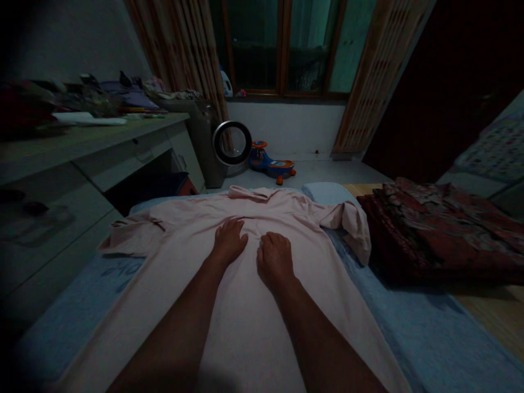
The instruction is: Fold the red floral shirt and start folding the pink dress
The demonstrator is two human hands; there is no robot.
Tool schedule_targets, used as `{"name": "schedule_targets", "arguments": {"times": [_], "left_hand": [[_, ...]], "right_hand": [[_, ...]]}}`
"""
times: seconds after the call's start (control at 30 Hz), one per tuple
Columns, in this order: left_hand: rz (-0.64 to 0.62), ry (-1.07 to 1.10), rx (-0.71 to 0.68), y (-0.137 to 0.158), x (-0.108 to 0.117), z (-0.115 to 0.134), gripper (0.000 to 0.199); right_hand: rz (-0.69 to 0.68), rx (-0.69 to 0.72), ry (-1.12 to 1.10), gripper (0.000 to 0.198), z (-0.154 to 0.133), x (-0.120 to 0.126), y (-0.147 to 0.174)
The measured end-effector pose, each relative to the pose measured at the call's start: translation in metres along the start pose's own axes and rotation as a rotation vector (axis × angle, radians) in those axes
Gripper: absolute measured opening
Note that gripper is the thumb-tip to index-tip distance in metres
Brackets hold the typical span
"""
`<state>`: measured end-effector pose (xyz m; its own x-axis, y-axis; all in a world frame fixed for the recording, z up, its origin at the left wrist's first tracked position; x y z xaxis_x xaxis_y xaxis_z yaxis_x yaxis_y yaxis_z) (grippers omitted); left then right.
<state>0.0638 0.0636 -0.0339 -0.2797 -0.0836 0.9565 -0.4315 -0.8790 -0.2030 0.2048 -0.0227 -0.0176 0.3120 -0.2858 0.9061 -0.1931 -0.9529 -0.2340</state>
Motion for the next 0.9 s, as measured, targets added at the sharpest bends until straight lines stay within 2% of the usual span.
{"name": "schedule_targets", "arguments": {"times": [0.1, 0.2, 0.5, 0.63, 0.73, 0.9], "left_hand": [[-0.045, -0.032, 0.006, 0.0, -0.002, 0.0, 0.056], [-0.067, -0.046, 0.011, 0.0, -0.003, 0.001, 0.058], [-0.066, -0.04, 0.011, 0.001, 0.0, 0.003, 0.057], [-0.017, -0.035, 0.008, 0.001, -0.001, 0.002, 0.056], [0.049, -0.027, -0.009, 0.001, 0.001, 0.002, 0.045], [0.08, -0.009, -0.013, 0.001, 0.004, 0.001, 0.039]], "right_hand": [[-0.059, 0.004, 0.082, 0.027, 0.0, -0.003, 0.001], [-0.063, 0.008, 0.109, 0.031, -0.001, -0.005, 0.003], [-0.084, -0.007, 0.126, 0.032, -0.001, -0.008, 0.002], [-0.097, -0.001, 0.133, 0.031, -0.001, -0.009, 0.001], [-0.096, -0.007, 0.113, 0.03, 0.001, -0.01, -0.002], [-0.076, -0.069, 0.113, 0.04, 0.01, -0.012, -0.005]]}}
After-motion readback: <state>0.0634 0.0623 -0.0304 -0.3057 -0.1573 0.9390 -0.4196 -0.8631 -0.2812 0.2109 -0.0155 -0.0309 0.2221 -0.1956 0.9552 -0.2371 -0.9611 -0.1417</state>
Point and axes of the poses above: each hand's wrist, its own y-axis away from the middle knuckle, its own x-axis out of the back of the hand, z = x × y, the point moved 3 cm from there along -y, towards the middle knuckle, and after that the axes turned 15 degrees about -x, right-handed, at the moved point
